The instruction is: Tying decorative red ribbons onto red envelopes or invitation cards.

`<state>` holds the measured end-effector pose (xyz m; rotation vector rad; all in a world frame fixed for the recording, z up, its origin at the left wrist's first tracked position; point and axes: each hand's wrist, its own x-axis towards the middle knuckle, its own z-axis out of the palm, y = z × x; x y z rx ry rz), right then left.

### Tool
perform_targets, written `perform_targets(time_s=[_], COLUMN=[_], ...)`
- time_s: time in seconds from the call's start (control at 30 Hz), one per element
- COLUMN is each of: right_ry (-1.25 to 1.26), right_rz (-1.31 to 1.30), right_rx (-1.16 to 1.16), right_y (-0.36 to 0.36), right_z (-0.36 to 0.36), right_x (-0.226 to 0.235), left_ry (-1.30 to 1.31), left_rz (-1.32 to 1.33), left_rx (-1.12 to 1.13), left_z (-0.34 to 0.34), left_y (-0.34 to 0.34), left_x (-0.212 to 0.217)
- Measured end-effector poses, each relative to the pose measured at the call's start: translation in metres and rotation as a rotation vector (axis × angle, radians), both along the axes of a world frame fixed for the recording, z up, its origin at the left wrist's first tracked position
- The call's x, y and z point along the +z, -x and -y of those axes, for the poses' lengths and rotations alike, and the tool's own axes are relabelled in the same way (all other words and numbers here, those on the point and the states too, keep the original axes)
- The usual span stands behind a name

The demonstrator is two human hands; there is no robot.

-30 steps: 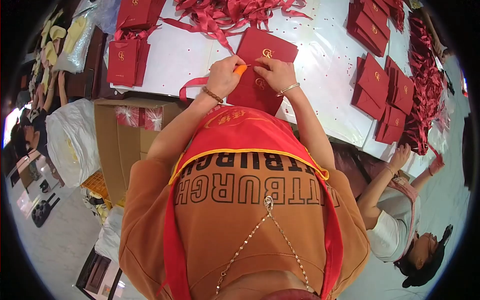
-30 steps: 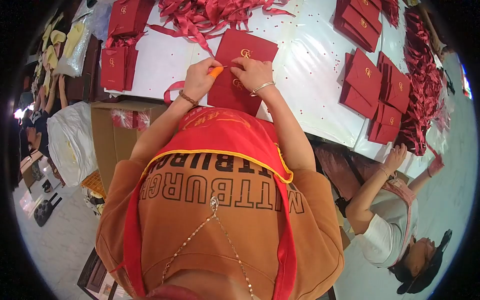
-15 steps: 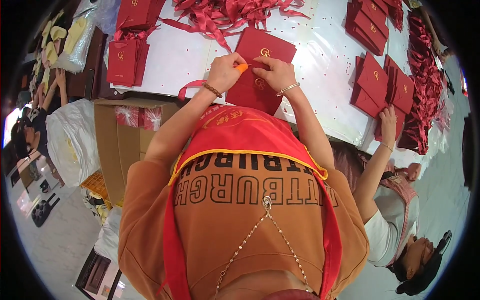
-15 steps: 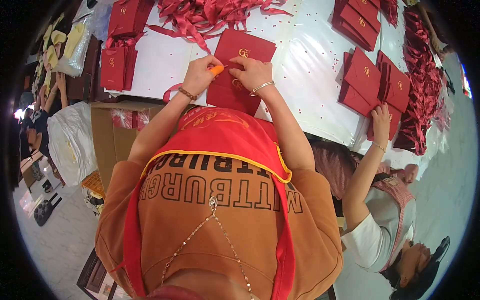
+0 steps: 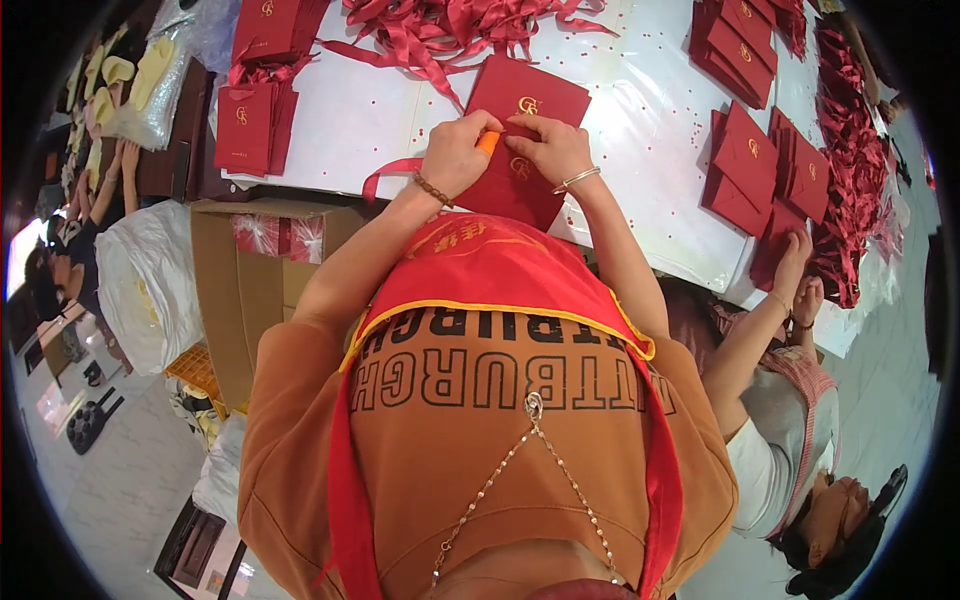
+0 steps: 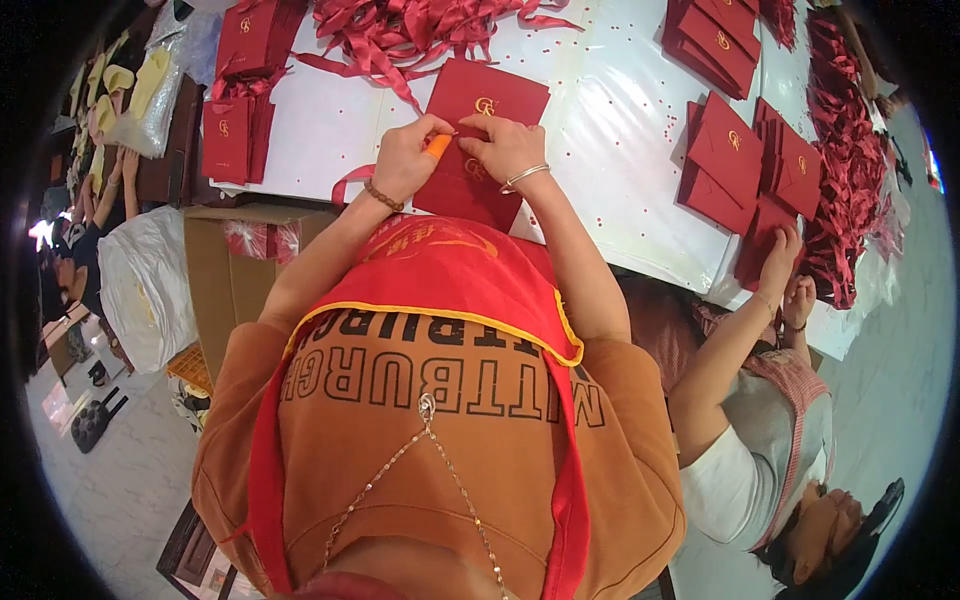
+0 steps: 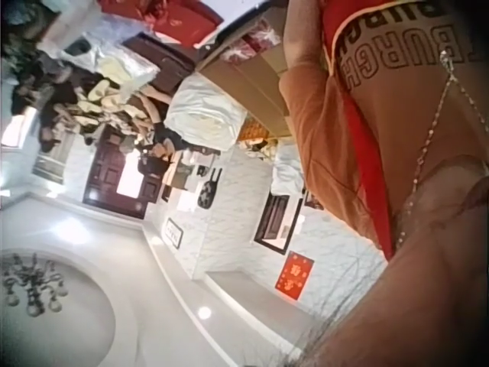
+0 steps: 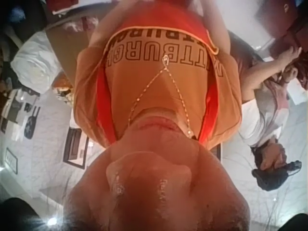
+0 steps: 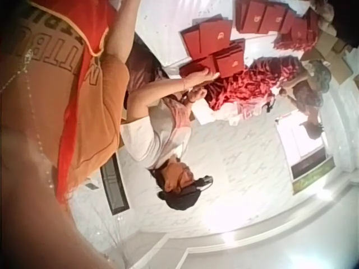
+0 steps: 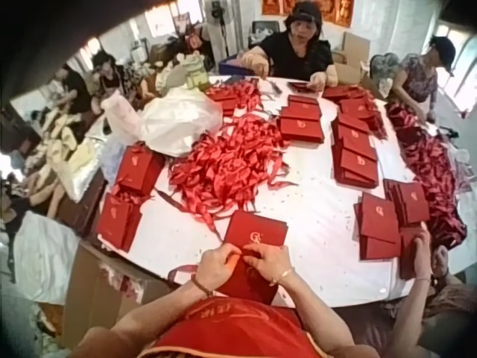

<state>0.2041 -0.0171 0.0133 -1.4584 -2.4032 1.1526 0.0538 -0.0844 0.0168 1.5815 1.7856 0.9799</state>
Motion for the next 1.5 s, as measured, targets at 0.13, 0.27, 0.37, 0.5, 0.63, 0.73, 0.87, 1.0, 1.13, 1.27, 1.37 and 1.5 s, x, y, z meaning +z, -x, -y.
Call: perform_targets(time_s=[0.13, 0.27, 0.37, 0.5, 0.63, 0.73, 0.87, 1.0, 1.13, 1.27, 1.37, 1.5], right_ry=[0.007, -0.060, -0.082, -0.076, -0.052, -0.067, 0.016, -0.064, -0.227, -0.088, -0.014, 0.074], right_rz=[0.007, 0.006, -0.013, 0.041, -0.027, -0.042, -0.143, -0.303, -0.324, -0.346, -0.373, -0.449], right_rx=[0.015, 0.020, 0.020, 0.026, -0.029, -0.034, -0.074, -0.094, -0.037, -0.063, -0.102, -0.161], right_y=[0.001, 0.003, 0.002, 0.006, 0.006, 0.004, 0.001, -0.002, -0.004, -0.006, -0.008, -0.010], right_z=[0.001, 0.003, 0.005, 0.005, 0.006, 0.007, 0.005, 0.011, 0.013, 0.011, 0.008, 0.001], right_x=[-0.002, 0.000, 0.001, 0.005, 0.001, 0.001, -0.002, -0.012, -0.008, -0.014, -0.015, -0.027], left_ry=[-0.056, -0.100, -0.146, -0.086, -0.050, -0.027, 0.054, 0.624, 0.317, 0.503, 0.516, 0.401], left_rz=[-0.069, -0.167, -0.341, -0.500, -0.565, -0.597, -0.236, 0.487, 0.144, 0.055, 0.033, -0.259], left_rx=[-0.009, -0.044, -0.122, -0.165, -0.199, -0.210, -0.119, -0.090, -0.320, -0.683, -0.696, -0.707], left_z=[0.002, -0.002, -0.008, -0.011, -0.011, -0.015, -0.022, -0.043, -0.071, -0.085, -0.088, -0.086], left_y=[-0.001, -0.004, -0.007, -0.008, -0.010, -0.015, 0.003, 0.030, 0.049, 0.052, 0.047, 0.039], left_x=[-0.004, -0.002, -0.001, 0.002, 0.006, 0.012, 0.000, 0.021, 0.022, 0.015, 0.016, 0.012])
